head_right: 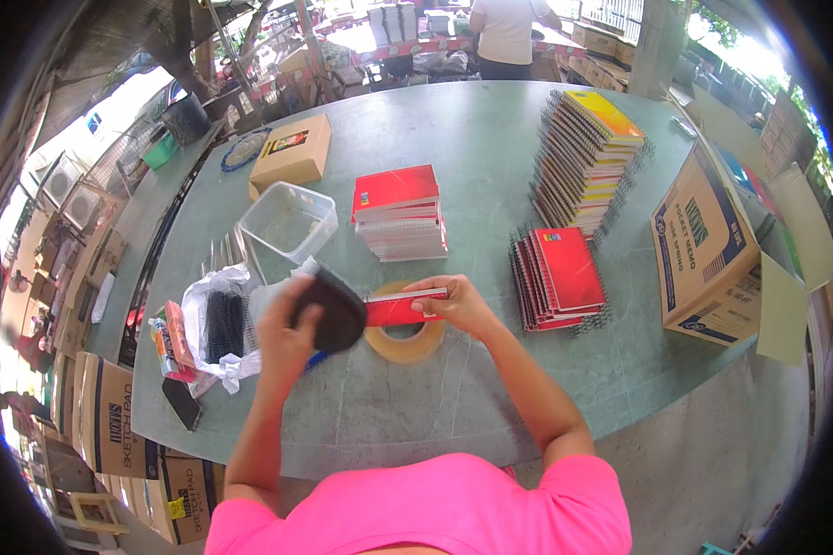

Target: The person is binding notebooks by threading a metal spiral through the holes of a red cover and a stack of paper by hand, and then using a small black tool to crimp the ends of the spiral wire.

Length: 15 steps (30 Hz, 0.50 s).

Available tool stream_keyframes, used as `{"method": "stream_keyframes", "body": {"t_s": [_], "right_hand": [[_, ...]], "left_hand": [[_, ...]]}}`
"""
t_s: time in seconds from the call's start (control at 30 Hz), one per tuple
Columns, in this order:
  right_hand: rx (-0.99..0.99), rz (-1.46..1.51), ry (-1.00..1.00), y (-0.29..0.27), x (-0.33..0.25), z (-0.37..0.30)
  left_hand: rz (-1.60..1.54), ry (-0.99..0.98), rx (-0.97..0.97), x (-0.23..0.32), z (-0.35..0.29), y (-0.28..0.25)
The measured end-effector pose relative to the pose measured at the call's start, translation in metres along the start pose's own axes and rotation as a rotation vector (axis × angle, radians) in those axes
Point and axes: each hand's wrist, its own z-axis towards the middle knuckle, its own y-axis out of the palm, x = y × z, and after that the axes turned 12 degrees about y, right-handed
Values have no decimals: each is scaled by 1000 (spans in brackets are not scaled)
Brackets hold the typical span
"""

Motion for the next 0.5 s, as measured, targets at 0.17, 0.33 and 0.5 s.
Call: {"method": "stream_keyframes", "body": {"t_s": [0.17, 0.33, 0.5], "right_hand": [[69, -109, -2, -2, 12, 2], [51, -18, -38, 0, 13, -6], [42, -53, -48, -2, 23, -4]], "left_hand": [[-28, 56, -352, -3, -10, 1], [107, 64, -448, -13, 1, 17], [50, 141, 33, 9, 25, 5]]}}
